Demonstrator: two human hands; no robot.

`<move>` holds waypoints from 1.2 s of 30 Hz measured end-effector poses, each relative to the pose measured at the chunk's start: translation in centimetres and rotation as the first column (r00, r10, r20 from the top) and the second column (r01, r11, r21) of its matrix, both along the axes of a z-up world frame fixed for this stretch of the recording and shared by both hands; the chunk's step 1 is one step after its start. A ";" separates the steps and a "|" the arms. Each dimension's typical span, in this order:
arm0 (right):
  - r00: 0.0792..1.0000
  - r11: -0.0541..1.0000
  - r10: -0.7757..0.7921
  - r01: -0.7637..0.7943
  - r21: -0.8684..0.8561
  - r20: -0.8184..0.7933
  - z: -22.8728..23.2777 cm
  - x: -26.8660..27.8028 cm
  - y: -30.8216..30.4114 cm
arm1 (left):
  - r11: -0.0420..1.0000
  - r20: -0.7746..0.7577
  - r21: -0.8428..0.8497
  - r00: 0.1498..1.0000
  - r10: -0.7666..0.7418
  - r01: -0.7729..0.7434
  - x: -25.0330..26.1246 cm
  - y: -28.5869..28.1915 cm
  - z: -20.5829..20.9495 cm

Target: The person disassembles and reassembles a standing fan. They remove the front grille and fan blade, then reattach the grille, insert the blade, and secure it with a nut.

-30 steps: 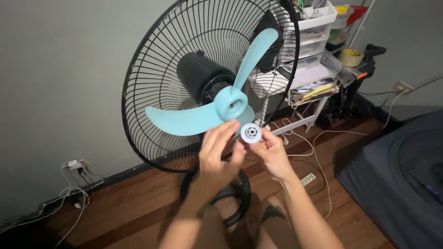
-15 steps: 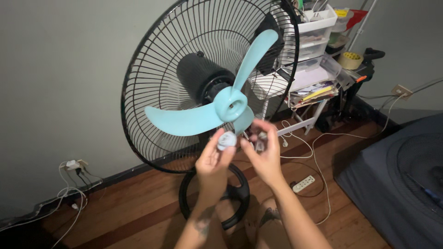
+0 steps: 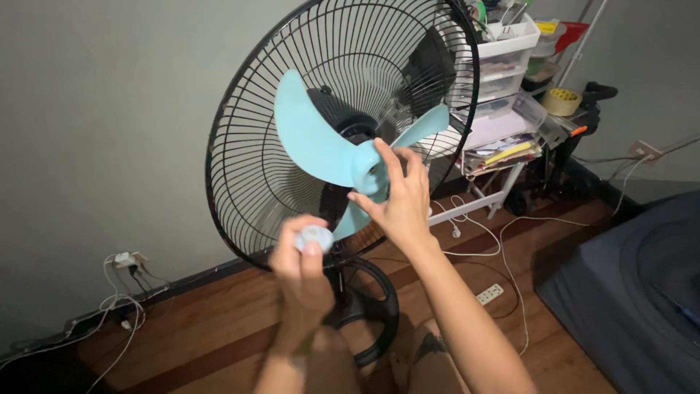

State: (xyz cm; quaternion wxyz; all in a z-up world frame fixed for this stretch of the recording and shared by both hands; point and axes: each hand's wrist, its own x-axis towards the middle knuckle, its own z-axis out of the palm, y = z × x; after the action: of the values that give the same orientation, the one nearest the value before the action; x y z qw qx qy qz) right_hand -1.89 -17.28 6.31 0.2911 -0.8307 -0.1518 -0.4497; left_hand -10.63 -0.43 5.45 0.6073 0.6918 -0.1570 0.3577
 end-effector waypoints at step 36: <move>0.996 0.972 0.057 -0.041 0.231 -0.062 -0.4 0.8 0.4 | 0.347 0.455 0.787 0.860 0.232 -0.510 15.2 -0.9 0.3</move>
State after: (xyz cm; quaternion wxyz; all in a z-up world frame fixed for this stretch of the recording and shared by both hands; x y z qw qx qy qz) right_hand -1.12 -16.93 5.92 0.4009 -0.8025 -0.1094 -0.4282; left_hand 4.61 -1.28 5.76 0.0270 0.8667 -0.2368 0.4383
